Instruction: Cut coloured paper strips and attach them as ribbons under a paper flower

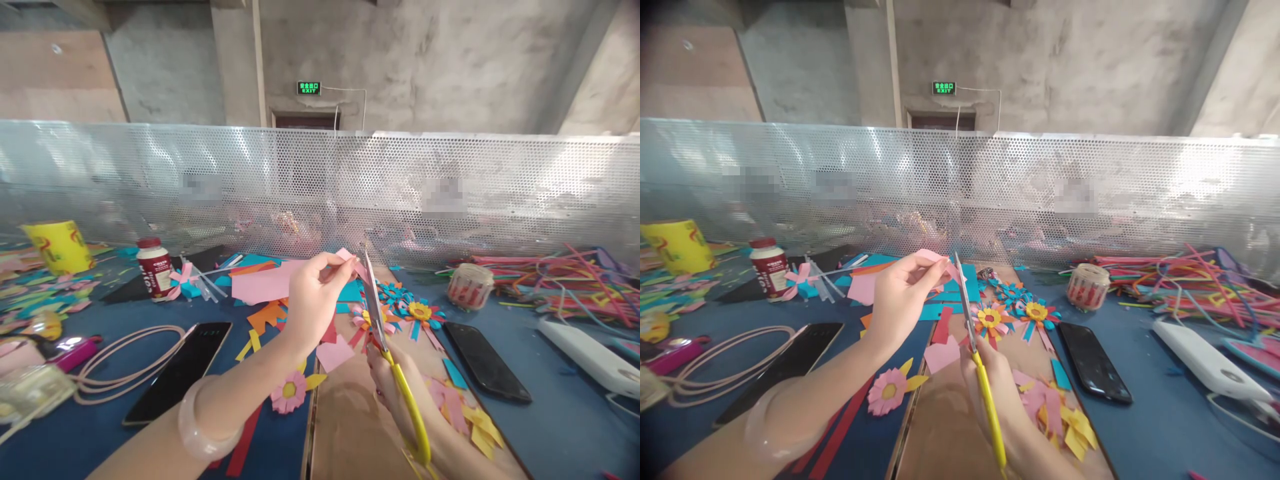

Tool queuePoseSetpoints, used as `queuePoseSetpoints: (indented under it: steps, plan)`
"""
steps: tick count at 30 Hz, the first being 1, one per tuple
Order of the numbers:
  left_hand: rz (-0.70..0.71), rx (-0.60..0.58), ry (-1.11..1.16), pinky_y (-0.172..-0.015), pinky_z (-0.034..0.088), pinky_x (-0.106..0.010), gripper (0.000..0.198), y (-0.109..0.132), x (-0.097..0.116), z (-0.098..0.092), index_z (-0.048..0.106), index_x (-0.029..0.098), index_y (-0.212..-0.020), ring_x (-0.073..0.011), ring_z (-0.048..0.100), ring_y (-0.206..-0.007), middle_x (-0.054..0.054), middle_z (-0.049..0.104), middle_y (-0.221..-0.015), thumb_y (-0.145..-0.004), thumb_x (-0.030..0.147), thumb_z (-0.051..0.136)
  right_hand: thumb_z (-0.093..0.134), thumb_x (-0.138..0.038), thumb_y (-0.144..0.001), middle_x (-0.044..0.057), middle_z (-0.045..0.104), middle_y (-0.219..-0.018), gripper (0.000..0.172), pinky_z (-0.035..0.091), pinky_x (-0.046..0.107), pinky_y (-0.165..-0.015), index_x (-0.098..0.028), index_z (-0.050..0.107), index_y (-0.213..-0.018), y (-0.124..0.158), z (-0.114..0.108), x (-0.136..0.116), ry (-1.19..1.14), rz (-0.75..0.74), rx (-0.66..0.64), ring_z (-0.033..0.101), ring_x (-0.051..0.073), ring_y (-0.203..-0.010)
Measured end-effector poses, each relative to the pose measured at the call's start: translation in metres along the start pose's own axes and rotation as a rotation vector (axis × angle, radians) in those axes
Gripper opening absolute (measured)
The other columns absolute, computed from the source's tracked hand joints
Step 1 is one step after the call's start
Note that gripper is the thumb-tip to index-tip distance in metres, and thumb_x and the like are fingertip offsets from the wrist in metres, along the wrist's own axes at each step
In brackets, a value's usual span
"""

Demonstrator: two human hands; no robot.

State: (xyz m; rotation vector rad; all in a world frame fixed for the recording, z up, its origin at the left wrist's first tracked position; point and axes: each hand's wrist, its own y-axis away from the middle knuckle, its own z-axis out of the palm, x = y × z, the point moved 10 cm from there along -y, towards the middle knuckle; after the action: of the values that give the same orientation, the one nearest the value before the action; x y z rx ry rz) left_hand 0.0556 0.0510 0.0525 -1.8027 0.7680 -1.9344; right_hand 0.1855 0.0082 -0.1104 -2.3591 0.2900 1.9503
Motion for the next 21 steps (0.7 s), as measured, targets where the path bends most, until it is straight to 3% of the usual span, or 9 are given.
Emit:
queuePoseSetpoints:
  steps: [5, 10, 15, 21]
  plan:
    - [0.018, 0.021, -0.016, -0.057, 0.053, -0.022, 0.013, -0.003, 0.003, -0.004, 0.065, 0.018, -0.073, -0.0126, 0.065, -0.065, -0.001, 0.067, -0.071, -0.079, 0.030, 0.062, 0.051, -0.043, -0.073, 0.000, 0.052, -0.064, 0.025, 0.038, 0.020, -0.052, -0.018, 0.051, -0.074, 0.005, -0.008, -0.021, 0.111, -0.190, 0.070, 0.048, 0.013, -0.059]
    - [0.030, 0.058, 0.066, -0.044, 0.046, -0.018, 0.014, -0.015, 0.007, -0.020, 0.065, 0.018, -0.076, -0.0080, 0.056, -0.050, 0.002, 0.059, -0.059, -0.080, 0.031, 0.063, 0.053, -0.044, -0.071, 0.001, 0.055, -0.064, 0.025, 0.042, 0.022, -0.053, -0.020, 0.054, -0.080, 0.011, -0.011, -0.030, 0.148, -0.299, 0.093, 0.053, 0.016, -0.062]
    - [-0.031, -0.043, 0.276, -0.049, 0.051, -0.019, 0.014, -0.028, 0.002, -0.023, 0.064, 0.017, -0.083, -0.0105, 0.063, -0.064, -0.002, 0.065, -0.077, -0.081, 0.030, 0.062, 0.052, -0.047, -0.073, 0.002, 0.058, -0.069, 0.028, 0.045, 0.024, -0.058, -0.019, 0.054, -0.080, 0.010, -0.014, -0.035, 0.138, -0.339, 0.084, 0.056, 0.017, -0.066]
    - [-0.010, -0.139, 0.200, -0.051, 0.051, -0.023, 0.014, -0.032, 0.005, -0.022, 0.061, 0.017, -0.079, -0.0109, 0.060, -0.061, -0.002, 0.063, -0.073, -0.081, 0.031, 0.061, 0.049, -0.049, -0.074, 0.002, 0.056, -0.063, 0.029, 0.043, 0.023, -0.056, -0.020, 0.051, -0.071, 0.006, -0.014, -0.038, 0.135, -0.316, 0.076, 0.052, 0.016, -0.062]
